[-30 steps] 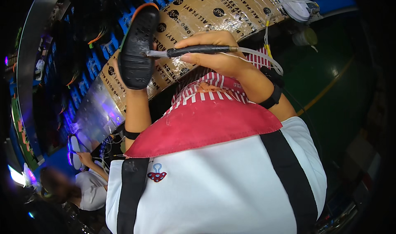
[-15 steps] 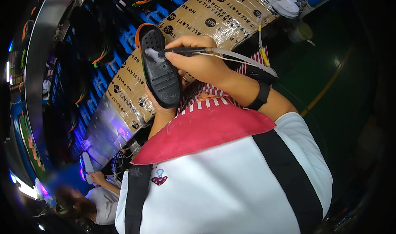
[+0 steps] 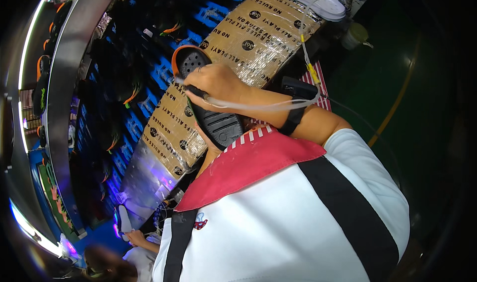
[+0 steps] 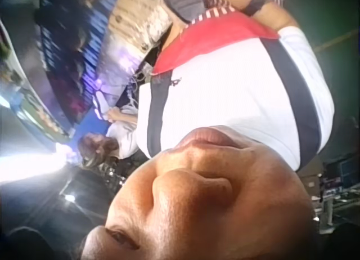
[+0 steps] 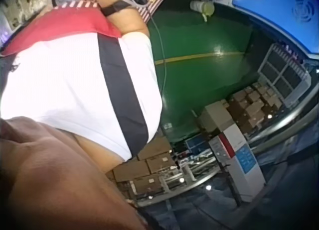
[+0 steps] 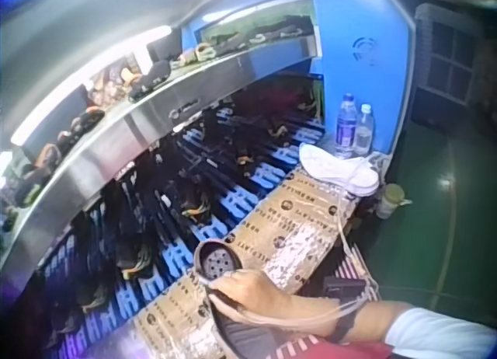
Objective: Apply adhesive to shoe soles using a specialized applicator tool and place them on a conveyor belt.
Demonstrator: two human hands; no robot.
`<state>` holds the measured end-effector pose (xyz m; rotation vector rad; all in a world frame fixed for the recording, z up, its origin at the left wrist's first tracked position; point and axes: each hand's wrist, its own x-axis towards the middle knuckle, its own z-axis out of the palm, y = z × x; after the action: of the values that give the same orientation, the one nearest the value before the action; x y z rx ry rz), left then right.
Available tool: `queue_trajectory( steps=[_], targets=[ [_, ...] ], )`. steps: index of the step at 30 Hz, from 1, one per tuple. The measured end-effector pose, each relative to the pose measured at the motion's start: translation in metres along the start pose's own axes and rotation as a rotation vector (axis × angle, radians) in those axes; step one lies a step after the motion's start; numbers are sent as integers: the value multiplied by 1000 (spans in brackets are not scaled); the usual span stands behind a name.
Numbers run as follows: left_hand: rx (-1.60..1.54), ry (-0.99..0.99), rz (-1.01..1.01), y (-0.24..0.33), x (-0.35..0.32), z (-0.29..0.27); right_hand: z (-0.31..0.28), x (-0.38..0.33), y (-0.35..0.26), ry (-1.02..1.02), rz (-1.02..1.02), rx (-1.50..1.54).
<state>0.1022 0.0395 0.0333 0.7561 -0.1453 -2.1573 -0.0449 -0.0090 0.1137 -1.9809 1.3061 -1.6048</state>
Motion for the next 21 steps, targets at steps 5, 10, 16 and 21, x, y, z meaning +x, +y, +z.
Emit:
queue_trajectory(
  steps=[5, 10, 16, 21],
  targets=[
    [18, -15, 41, 5, -1, 3, -20, 6, -17, 32, 79, 109],
    [24, 2, 45, 2, 0, 2, -16, 8, -22, 8, 78, -138],
    [10, -41, 62, 7, 4, 6, -19, 1, -30, -93, 45, 239],
    [-346, -449, -16, 5, 3, 4, -11, -6, -20, 63, 47, 13]
  ],
)
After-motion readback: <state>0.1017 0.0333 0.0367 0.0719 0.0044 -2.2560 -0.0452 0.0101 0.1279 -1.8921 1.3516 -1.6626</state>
